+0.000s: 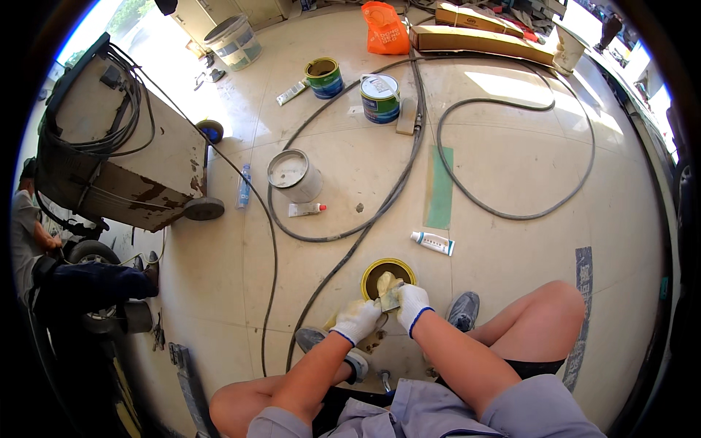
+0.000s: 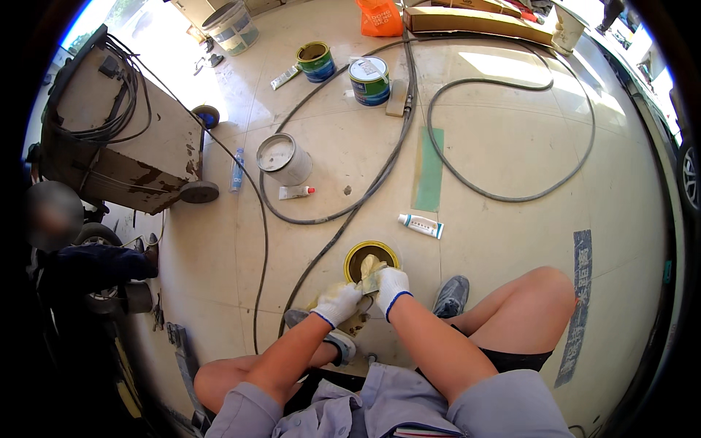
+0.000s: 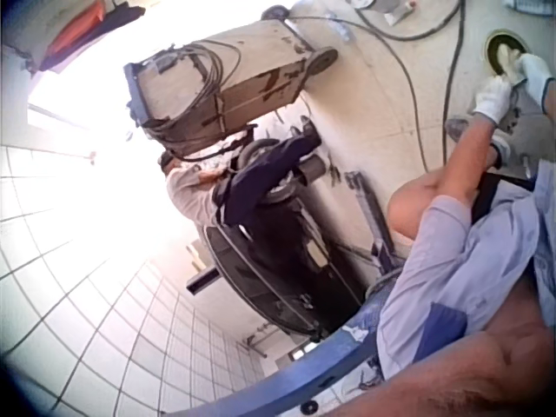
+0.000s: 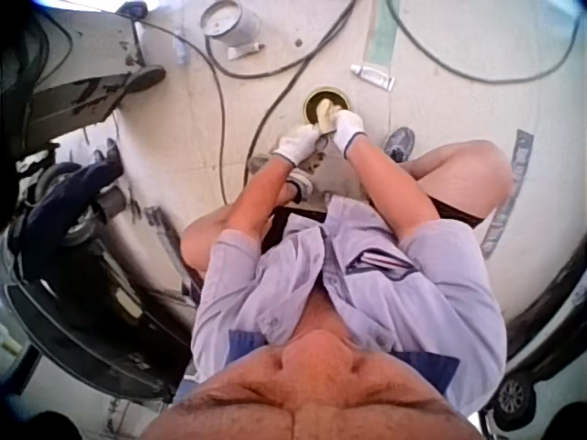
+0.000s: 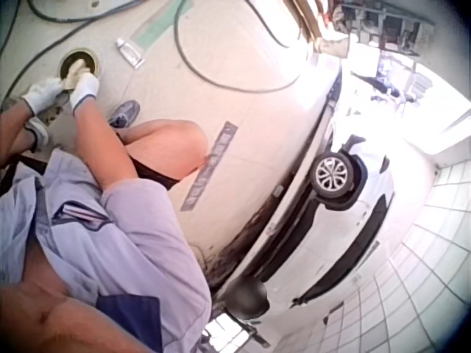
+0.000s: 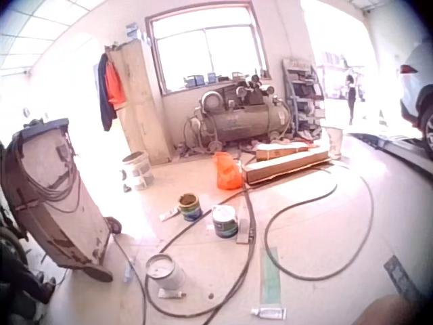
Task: The person prepares body filler by mixing a paste and a hardener on a cardboard sheet using a scraper. They then apply the mixed filler to the side door of a white car to smooth out imperfections.
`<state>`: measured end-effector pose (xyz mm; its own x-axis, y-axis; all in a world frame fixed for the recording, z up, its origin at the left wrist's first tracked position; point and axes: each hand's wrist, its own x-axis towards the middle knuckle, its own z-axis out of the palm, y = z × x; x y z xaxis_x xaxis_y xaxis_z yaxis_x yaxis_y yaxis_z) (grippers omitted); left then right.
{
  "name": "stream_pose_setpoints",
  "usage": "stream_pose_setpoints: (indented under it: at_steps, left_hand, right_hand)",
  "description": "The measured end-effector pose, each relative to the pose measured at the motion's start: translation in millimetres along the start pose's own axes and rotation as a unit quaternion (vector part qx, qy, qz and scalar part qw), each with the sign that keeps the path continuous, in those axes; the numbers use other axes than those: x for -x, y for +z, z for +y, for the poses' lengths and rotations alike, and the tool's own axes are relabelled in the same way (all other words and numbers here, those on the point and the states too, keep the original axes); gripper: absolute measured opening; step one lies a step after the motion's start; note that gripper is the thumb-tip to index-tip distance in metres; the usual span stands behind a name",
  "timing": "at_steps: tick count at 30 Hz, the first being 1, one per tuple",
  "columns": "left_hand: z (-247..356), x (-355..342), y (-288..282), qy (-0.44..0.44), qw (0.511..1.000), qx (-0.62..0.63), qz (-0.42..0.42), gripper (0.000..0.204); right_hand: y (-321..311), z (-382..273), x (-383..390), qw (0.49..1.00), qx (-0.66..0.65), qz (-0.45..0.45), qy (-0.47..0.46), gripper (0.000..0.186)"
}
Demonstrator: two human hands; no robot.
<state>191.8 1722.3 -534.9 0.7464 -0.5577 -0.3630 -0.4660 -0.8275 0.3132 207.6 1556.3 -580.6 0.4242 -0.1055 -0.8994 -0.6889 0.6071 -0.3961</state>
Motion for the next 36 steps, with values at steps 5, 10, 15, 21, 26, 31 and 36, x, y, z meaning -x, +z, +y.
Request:
stream_pose_setpoints:
  at_steps: [5,10,15,21,26,31,36]
  left_hand:
    - [1,1,15,-0.043,0.997,0.016,0.064,0.016]
    - [1,-12,-4,-0.093,0.995,0.041,0.009,0.023]
    - [-7,3,-21,-0.084,0.988,0.084,0.100,0.030]
    - [-35,7,-36,-0.185,0.914,0.322,0.167,0.035]
    - [-39,-35,-28,-0.246,0.732,0.555,0.309,0.032]
    - [-35,-62,-27,-0.302,0.813,0.412,0.279,0.034]
    - [-35,-59,-40,-0.297,0.874,0.234,0.305,0.037]
  right_hand:
    - [-18,-32,36,0.997,0.021,-0.063,0.038,0.042]
    - [-22,-73,100,0.984,0.017,-0.177,-0.001,0.057]
    - [-19,-134,170,0.951,-0.027,-0.292,-0.097,0.057]
    - [-29,-222,229,0.926,-0.012,-0.326,-0.189,0.058]
    - [-22,-236,242,0.906,-0.071,-0.370,-0.194,0.062]
    - [-26,-240,230,0.898,-0.078,-0.385,-0.197,0.068]
    - [-27,-245,231,0.900,-0.093,-0.377,-0.200,0.068]
